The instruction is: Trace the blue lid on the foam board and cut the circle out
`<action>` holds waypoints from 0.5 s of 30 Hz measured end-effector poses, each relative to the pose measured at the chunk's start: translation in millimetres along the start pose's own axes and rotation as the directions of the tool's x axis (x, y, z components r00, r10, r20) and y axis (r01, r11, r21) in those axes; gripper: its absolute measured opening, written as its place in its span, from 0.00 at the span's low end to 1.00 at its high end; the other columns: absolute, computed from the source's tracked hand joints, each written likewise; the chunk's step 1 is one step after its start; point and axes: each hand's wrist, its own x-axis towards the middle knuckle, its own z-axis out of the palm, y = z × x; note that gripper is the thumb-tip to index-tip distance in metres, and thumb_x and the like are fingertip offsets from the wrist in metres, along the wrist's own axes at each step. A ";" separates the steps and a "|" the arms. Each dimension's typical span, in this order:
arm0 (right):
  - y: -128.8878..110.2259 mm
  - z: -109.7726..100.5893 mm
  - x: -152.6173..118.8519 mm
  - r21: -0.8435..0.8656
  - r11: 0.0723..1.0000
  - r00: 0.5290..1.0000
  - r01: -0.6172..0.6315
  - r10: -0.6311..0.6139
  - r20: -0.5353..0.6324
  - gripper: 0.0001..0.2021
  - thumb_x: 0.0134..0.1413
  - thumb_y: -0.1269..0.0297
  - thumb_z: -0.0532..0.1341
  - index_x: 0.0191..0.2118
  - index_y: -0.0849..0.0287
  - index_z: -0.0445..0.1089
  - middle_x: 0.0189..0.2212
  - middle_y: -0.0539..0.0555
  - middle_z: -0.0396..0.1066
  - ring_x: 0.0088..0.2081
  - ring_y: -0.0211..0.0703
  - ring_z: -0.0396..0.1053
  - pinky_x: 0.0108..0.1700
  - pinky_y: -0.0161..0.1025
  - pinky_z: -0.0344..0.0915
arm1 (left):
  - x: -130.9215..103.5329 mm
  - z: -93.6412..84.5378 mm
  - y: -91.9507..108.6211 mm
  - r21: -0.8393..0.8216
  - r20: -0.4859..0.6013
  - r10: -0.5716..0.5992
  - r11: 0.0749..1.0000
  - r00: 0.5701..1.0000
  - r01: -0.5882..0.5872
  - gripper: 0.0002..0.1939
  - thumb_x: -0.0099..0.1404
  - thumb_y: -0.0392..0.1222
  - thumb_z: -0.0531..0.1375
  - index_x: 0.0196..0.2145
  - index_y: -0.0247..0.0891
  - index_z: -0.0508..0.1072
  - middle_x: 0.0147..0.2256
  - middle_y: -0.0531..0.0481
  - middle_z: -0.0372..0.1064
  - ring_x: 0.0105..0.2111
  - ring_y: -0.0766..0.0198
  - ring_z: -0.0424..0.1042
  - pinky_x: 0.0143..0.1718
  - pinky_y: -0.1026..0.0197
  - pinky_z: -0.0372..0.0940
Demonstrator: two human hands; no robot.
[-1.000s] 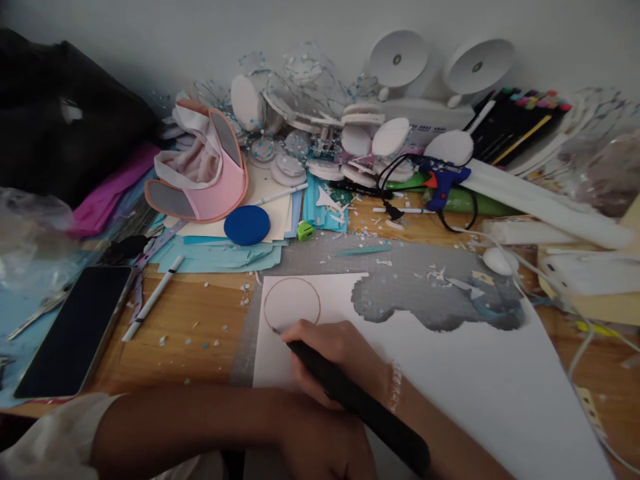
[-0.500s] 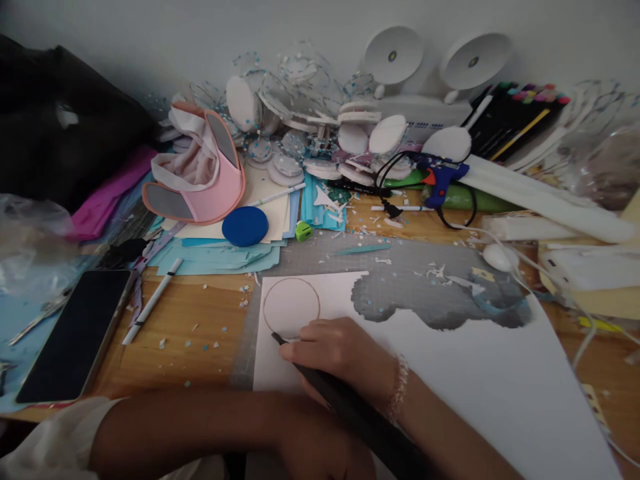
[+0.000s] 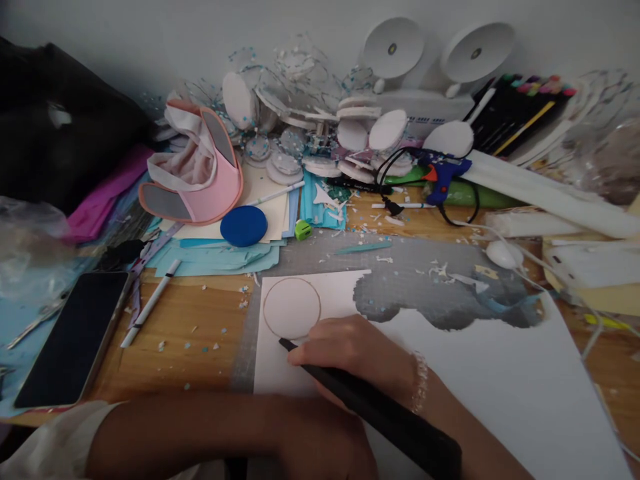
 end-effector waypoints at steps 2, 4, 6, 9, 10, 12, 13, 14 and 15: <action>0.8 -2.8 -0.7 0.016 1.000 1.000 -0.007 0.006 0.025 0.13 0.54 0.74 0.53 0.44 0.57 0.68 0.24 0.50 0.67 0.26 0.38 0.63 0.29 0.35 0.54 | -2.9 0.1 3.5 0.028 -0.037 -0.014 0.999 0.999 0.015 0.12 0.55 0.30 0.64 0.19 0.34 0.65 0.18 0.60 0.62 0.22 0.70 0.66 0.26 0.69 0.60; 2.6 -4.6 -2.3 0.054 0.998 0.999 -0.012 0.009 0.052 0.13 0.54 0.74 0.53 0.45 0.57 0.67 0.26 0.51 0.68 0.27 0.38 0.64 0.30 0.35 0.56 | -4.8 0.0 6.1 0.056 -0.079 -0.009 0.998 0.997 0.014 0.12 0.55 0.31 0.64 0.19 0.35 0.65 0.19 0.60 0.62 0.22 0.70 0.66 0.25 0.69 0.59; 5.4 -5.1 -4.8 0.108 0.994 0.998 -0.017 0.011 0.055 0.14 0.54 0.74 0.53 0.46 0.58 0.67 0.27 0.51 0.69 0.28 0.38 0.65 0.31 0.35 0.58 | -5.1 -0.2 7.2 0.081 -0.097 0.019 0.997 0.995 -0.011 0.11 0.55 0.33 0.64 0.20 0.35 0.65 0.20 0.60 0.63 0.23 0.70 0.66 0.25 0.69 0.59; 9.8 -4.5 -8.8 0.203 0.978 0.999 -0.053 0.051 0.014 0.15 0.53 0.75 0.54 0.47 0.58 0.66 0.31 0.53 0.72 0.32 0.39 0.68 0.34 0.35 0.62 | -4.2 0.1 7.7 0.115 -0.101 0.033 0.993 0.994 -0.022 0.09 0.55 0.34 0.64 0.22 0.36 0.67 0.21 0.62 0.63 0.22 0.72 0.66 0.26 0.70 0.59; 11.0 -4.3 -9.8 0.233 0.969 0.996 -0.085 0.087 0.001 0.15 0.53 0.75 0.55 0.47 0.58 0.66 0.33 0.53 0.73 0.34 0.40 0.69 0.36 0.35 0.63 | -4.2 0.5 8.2 0.126 -0.104 0.015 0.992 0.994 -0.002 0.08 0.55 0.33 0.63 0.22 0.36 0.67 0.21 0.62 0.63 0.22 0.73 0.65 0.26 0.70 0.59; 12.3 -4.1 -10.6 0.286 0.945 0.985 -0.161 0.173 -0.017 0.12 0.54 0.73 0.56 0.45 0.57 0.67 0.35 0.54 0.74 0.35 0.40 0.71 0.37 0.36 0.64 | -4.9 1.6 10.2 0.147 -0.119 -0.032 0.988 0.992 0.050 0.08 0.56 0.32 0.63 0.23 0.35 0.67 0.22 0.62 0.63 0.22 0.73 0.65 0.27 0.71 0.58; 12.5 -4.2 -10.4 0.308 0.931 0.976 -0.198 0.216 -0.025 0.11 0.55 0.71 0.57 0.44 0.58 0.68 0.35 0.53 0.74 0.35 0.40 0.71 0.36 0.35 0.64 | -5.6 2.2 11.5 0.152 -0.127 -0.049 0.986 0.991 0.069 0.07 0.56 0.32 0.62 0.23 0.35 0.67 0.22 0.62 0.63 0.23 0.73 0.65 0.27 0.70 0.58; 12.3 -4.5 -10.0 0.327 0.918 0.968 -0.226 0.251 -0.033 0.09 0.55 0.70 0.58 0.43 0.58 0.69 0.34 0.53 0.74 0.34 0.40 0.71 0.36 0.35 0.64 | -6.3 2.9 12.9 0.154 -0.135 -0.057 0.985 0.989 0.078 0.07 0.57 0.33 0.62 0.24 0.35 0.68 0.22 0.62 0.63 0.23 0.73 0.66 0.27 0.70 0.58; 12.0 -4.7 -9.4 0.346 0.906 0.961 -0.243 0.274 -0.043 0.08 0.55 0.69 0.59 0.42 0.58 0.70 0.34 0.53 0.74 0.34 0.40 0.71 0.35 0.35 0.64 | -7.0 3.5 14.2 0.158 -0.144 -0.059 0.984 0.988 0.082 0.07 0.58 0.34 0.62 0.24 0.35 0.67 0.23 0.61 0.63 0.24 0.73 0.66 0.28 0.70 0.58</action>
